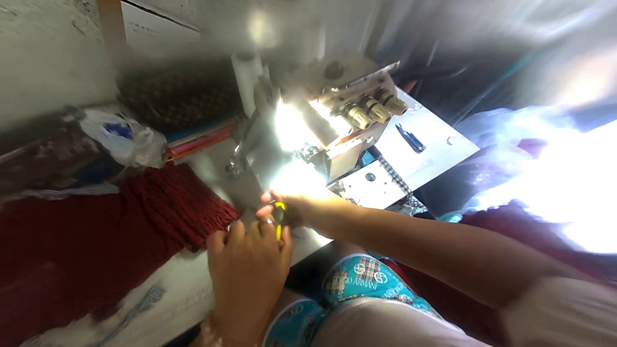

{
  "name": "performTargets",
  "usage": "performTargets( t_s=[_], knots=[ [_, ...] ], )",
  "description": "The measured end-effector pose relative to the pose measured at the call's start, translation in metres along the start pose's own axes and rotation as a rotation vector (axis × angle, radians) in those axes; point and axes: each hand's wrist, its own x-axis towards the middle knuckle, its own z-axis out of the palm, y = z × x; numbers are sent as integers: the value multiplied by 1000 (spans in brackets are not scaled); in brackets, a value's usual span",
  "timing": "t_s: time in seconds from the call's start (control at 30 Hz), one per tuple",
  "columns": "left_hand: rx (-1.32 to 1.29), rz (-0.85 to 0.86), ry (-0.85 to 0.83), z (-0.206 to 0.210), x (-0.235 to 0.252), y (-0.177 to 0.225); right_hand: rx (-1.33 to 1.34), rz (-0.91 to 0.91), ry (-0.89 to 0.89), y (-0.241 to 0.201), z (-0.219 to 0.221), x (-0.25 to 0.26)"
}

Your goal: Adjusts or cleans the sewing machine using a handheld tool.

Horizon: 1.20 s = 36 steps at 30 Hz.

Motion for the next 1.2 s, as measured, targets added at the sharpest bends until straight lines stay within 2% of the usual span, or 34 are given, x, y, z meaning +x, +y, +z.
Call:
performTargets(
  t_s=[0.17,0.23,0.3,0.37,0.43,0.47,0.53,0.57,0.6,0.67,0.73,0.83,0.93,1.07,1.2],
  knots=[
    [-372,-176,-136,3,-12,-41,90,-9,-16,2,6,3],
    [-618,-288,-288,5,-18,-51,95,-5,-7,0,9,2],
    [-903,-478,-459,12,-20,-57,111,-7,-1,1,11,4],
    [-1044,-624,-399,30,-26,-63,137,-5,6,1,12,5],
    [-1168,-678,-342,38,-31,-65,148,9,-12,-2,11,3],
    [-1311,-724,-424,33,-30,-63,146,14,-23,-2,10,2],
    [-2016,-810,-677,27,-31,-58,154,15,-2,0,10,3],
    [-2379,-794,-826,31,-30,-56,161,11,5,0,10,4],
    [-2620,-764,-918,33,-28,-51,170,3,6,1,11,4],
    [-2870,-750,-976,32,-19,-43,185,-12,12,1,11,5],
    [-2976,-812,-1007,31,-13,-40,169,-50,6,2,9,4],
    [-2864,-896,-986,28,-10,-43,56,-114,-50,11,-4,5],
    [-2555,-914,-958,21,-6,-51,-47,-163,-95,28,-22,8],
    [-1754,-794,-799,12,3,-44,-199,-95,-16,10,-21,-20],
    [-704,-357,-445,14,-2,-44,-280,-92,-45,12,-17,-21]
  ],
)
